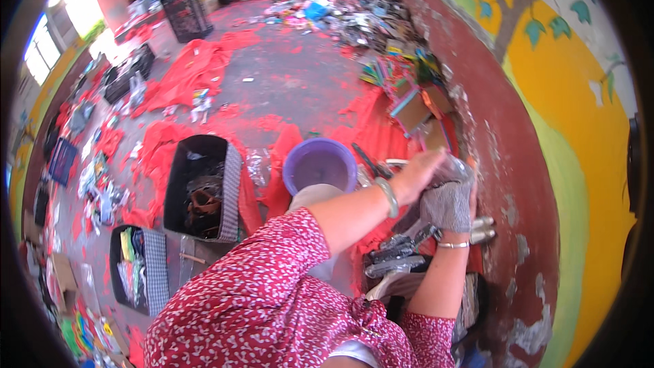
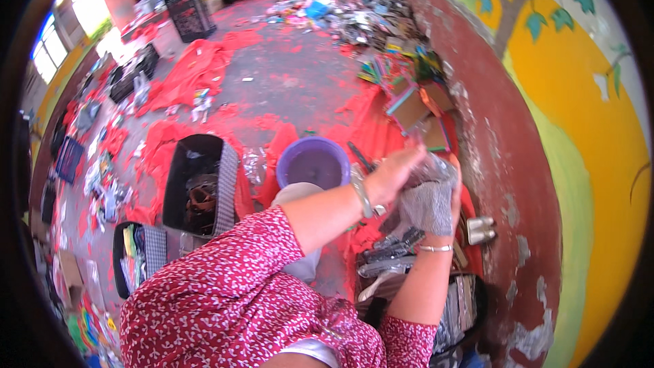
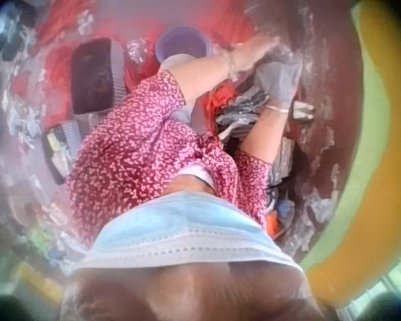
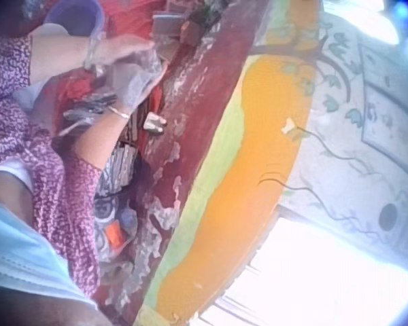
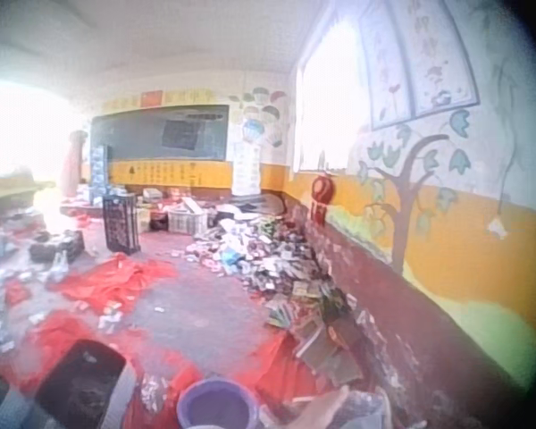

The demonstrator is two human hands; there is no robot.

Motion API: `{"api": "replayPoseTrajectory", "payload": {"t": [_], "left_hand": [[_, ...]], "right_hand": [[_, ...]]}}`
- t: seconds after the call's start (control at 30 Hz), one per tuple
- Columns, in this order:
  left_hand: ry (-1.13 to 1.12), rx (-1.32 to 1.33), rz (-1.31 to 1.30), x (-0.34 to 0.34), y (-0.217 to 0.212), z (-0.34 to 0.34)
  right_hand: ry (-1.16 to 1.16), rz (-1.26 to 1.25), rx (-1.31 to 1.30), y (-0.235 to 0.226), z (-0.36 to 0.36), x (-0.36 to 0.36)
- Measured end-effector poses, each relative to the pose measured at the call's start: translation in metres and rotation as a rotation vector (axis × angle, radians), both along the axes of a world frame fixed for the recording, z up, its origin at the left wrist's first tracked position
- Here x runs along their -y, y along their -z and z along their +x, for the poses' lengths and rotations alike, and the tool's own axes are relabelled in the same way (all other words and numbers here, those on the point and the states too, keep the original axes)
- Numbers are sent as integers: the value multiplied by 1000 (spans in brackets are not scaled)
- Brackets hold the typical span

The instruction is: The person wipes a series of plastic-wrapped items with a cloth, periodically dipping the cloth into a purple bucket of water.

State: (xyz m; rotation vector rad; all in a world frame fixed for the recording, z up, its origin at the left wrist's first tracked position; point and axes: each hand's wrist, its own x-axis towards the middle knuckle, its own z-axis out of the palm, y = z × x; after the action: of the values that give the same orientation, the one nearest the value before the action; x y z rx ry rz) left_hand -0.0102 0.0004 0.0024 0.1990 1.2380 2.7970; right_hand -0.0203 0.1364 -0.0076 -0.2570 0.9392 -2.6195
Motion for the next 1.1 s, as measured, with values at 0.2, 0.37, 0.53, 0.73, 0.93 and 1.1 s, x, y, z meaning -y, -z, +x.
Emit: {"api": "replayPoseTrajectory", "payload": {"t": [0.2, 0.37, 0.53, 0.73, 0.93, 1.1], "left_hand": [[-101, -224, -519, 3, -5, 8], [-93, -359, -769, -9, 16, -4], [13, -368, -604, -2, 27, -8], [208, -561, -958, -4, 24, -9], [262, -580, -977, -9, 18, 5], [232, -464, -1001, -9, 14, 8]], "right_hand": [[150, -112, 1, 52, -15, -20], [415, 566, -306, 99, -51, -53], [639, 1104, -554, 62, -46, -55], [415, 507, -187, 72, -42, -89], [394, 188, 18, 95, -55, -99], [474, 41, 136, 67, -39, -77]]}}
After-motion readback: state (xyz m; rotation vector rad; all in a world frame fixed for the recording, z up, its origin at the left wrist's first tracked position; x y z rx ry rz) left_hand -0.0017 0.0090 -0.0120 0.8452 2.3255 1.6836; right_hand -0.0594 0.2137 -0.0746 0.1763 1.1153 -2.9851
